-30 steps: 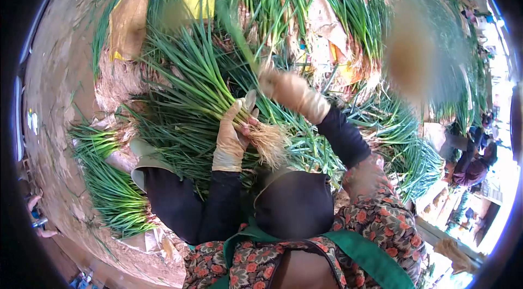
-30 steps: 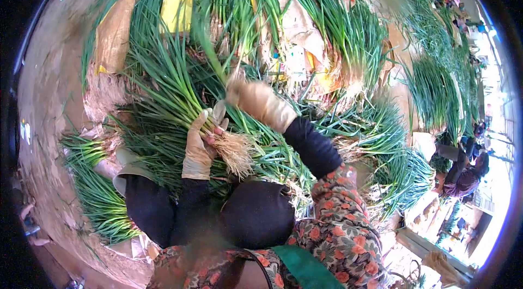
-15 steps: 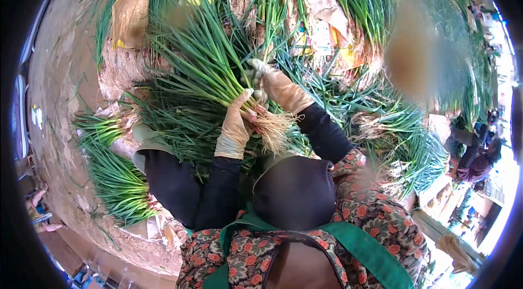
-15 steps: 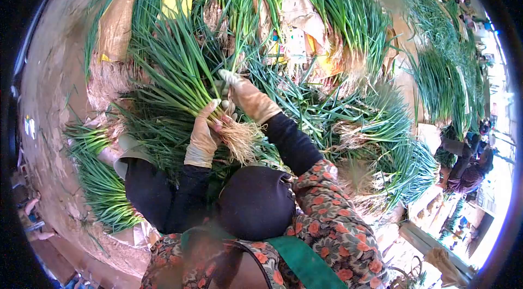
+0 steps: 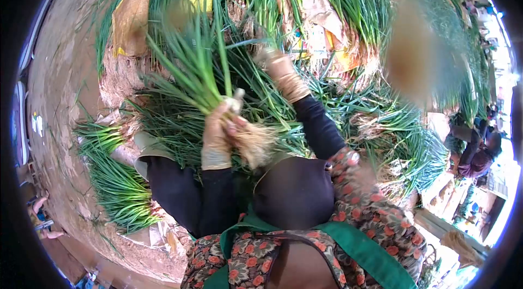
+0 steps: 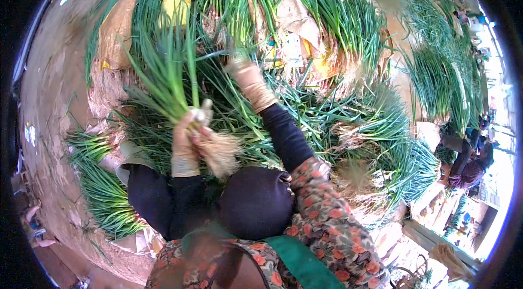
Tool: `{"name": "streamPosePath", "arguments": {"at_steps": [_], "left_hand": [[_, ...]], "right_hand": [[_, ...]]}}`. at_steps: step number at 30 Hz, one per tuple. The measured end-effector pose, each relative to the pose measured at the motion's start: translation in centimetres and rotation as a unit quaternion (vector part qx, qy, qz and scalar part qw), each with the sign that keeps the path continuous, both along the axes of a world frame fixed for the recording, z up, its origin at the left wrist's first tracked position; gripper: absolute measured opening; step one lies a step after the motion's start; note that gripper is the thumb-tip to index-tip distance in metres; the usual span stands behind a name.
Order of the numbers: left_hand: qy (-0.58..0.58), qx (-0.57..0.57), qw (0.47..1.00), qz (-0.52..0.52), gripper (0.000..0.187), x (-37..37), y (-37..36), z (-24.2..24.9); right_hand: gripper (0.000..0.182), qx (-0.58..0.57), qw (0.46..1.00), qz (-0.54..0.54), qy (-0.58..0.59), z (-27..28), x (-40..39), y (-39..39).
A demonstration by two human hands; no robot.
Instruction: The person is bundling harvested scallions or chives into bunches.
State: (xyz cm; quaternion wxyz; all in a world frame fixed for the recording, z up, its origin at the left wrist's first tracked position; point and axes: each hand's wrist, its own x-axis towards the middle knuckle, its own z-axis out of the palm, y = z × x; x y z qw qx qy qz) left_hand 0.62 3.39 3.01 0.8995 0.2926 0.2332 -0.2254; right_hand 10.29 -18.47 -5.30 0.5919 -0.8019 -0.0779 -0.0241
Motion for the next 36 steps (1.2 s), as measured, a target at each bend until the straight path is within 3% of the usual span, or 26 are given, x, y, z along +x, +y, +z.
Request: {"name": "streamPosePath", "arguments": {"at_steps": [1, 2, 3, 4, 5, 7, 10, 11, 12, 14, 15, 16, 18, 20, 22, 24, 25, 26, 28, 29, 30, 31, 32, 33, 35, 36], "left_hand": [[-0.034, 0.013, 0.998, 0.061, 0.019, 0.7, 1.1, 0.8], [-0.069, 0.027, 0.99, 0.12, 0.017, 1.4, 2.1, 1.6], [-0.095, -0.036, 0.988, 0.113, 0.016, 2.0, 2.5, 2.2], [-0.118, -0.1, 0.983, 0.098, 0.014, 2.1, 2.7, 2.3], [-0.119, -0.163, 0.976, 0.085, 0.015, 2.2, 2.9, 1.2], [-0.071, -0.221, 0.97, 0.074, 0.025, 2.1, 2.2, 0.9], [-0.038, -0.274, 0.96, 0.04, 0.034, 1.8, 1.6, -0.4], [-0.038, -0.275, 0.961, 0.023, 0.032, 1.7, 1.3, -0.9], [-0.038, -0.275, 0.961, 0.003, 0.031, 1.6, 0.9, -1.1], [-0.029, -0.12, 0.992, 0.016, 0.021, 1.0, -0.6, 0.5], [-0.022, -0.094, 0.995, 0.006, 0.02, 1.0, -1.1, 0.9], [-0.016, -0.068, 0.998, -0.002, 0.02, 1.0, -1.5, 1.1], [-0.016, -0.043, 0.999, -0.02, 0.021, 1.3, -1.7, 1.0], [0.005, 0.065, 0.998, -0.001, 0.024, 1.4, -2.3, 1.4], [0.008, 0.08, 0.996, -0.026, 0.026, 1.8, -2.6, 0.9], [0.015, 0.078, 0.994, -0.076, 0.028, 1.5, -2.8, 0.0], [0.015, 0.067, 0.992, -0.108, 0.028, 1.4, -2.4, -1.0], [0.017, 0.058, 0.989, -0.138, 0.029, 1.3, -2.0, -1.5], [0.06, 0.042, 0.994, -0.082, 0.026, 1.0, -2.2, -1.4], [0.076, 0.031, 0.996, -0.027, 0.026, 0.9, -2.8, -1.0], [0.092, 0.02, 0.995, 0.029, 0.026, 0.9, -3.1, -0.7], [0.068, -0.028, 0.997, 0.03, 0.024, 1.0, -2.8, -0.7], [0.054, -0.047, 0.997, 0.022, 0.024, 1.0, -2.4, -0.5], [0.041, -0.066, 0.997, 0.014, 0.024, 1.1, -2.1, -0.3], [0.027, -0.077, 0.997, 0.008, 0.023, 1.3, -2.0, 0.0], [0.025, -0.083, 0.996, 0.009, 0.023, 1.4, -2.0, 0.0]], "right_hand": [[0.025, -0.172, 0.981, -0.053, -0.075, -1.2, 0.1, -2.3], [0.027, -0.166, 0.986, -0.018, 0.02, -0.8, -0.9, -4.1], [0.03, -0.168, 0.979, 0.013, 0.116, -0.3, -2.0, -5.8], [0.032, -0.227, 0.965, 0.081, 0.103, -1.4, -4.3, -6.2], [0.034, -0.298, 0.928, 0.224, 0.011, -3.4, -6.9, -6.2], [0.035, -0.399, 0.803, 0.432, 0.098, -0.6, -10.1, -5.1], [0.029, -0.417, 0.744, 0.471, 0.224, 1.2, -6.1, -5.6], [0.03, -0.423, 0.827, 0.362, 0.073, 1.4, -2.9, -6.6], [0.031, -0.424, 0.875, 0.223, -0.071, 1.7, 0.3, -7.7], [0.035, -0.385, 0.91, -0.122, 0.091, 7.5, 4.9, -6.2], [0.038, -0.303, 0.934, -0.175, 0.069, 7.4, 6.3, -6.1], [0.034, -0.405, 0.896, -0.142, 0.109, 7.4, 7.1, -6.3], [0.03, -0.457, 0.876, -0.109, 0.108, 7.6, 7.5, -5.3], [0.026, -0.384, 0.909, -0.132, 0.09, 8.0, 5.7, -3.7], [0.025, -0.368, 0.93, 0.004, -0.016, 5.7, 1.5, -2.5], [0.031, -0.384, 0.908, 0.165, 0.025, 7.7, -4.0, 0.5], [0.036, -0.321, 0.9, 0.257, 0.143, 11.2, -5.5, 1.3], [0.036, -0.323, 0.874, 0.321, 0.172, 10.6, -5.2, 0.6], [0.031, -0.212, 0.921, 0.309, -0.108, 4.8, -2.0, -3.2], [0.027, -0.382, 0.843, 0.178, -0.335, 3.2, 0.9, -5.7], [0.027, -0.331, 0.928, 0.048, -0.161, 3.7, 3.6, -7.8], [0.027, -0.261, 0.961, -0.084, 0.021, 4.3, 6.1, -9.6], [0.032, -0.281, 0.947, -0.151, 0.027, 3.8, 8.8, -11.1], [0.037, -0.228, 0.951, -0.211, -0.007, -1.4, 11.8, -13.5], [0.035, -0.391, 0.899, -0.195, -0.028, -2.1, 12.3, -14.0], [0.032, -0.417, 0.89, -0.182, -0.023, -1.2, 11.9, -13.3]]}}
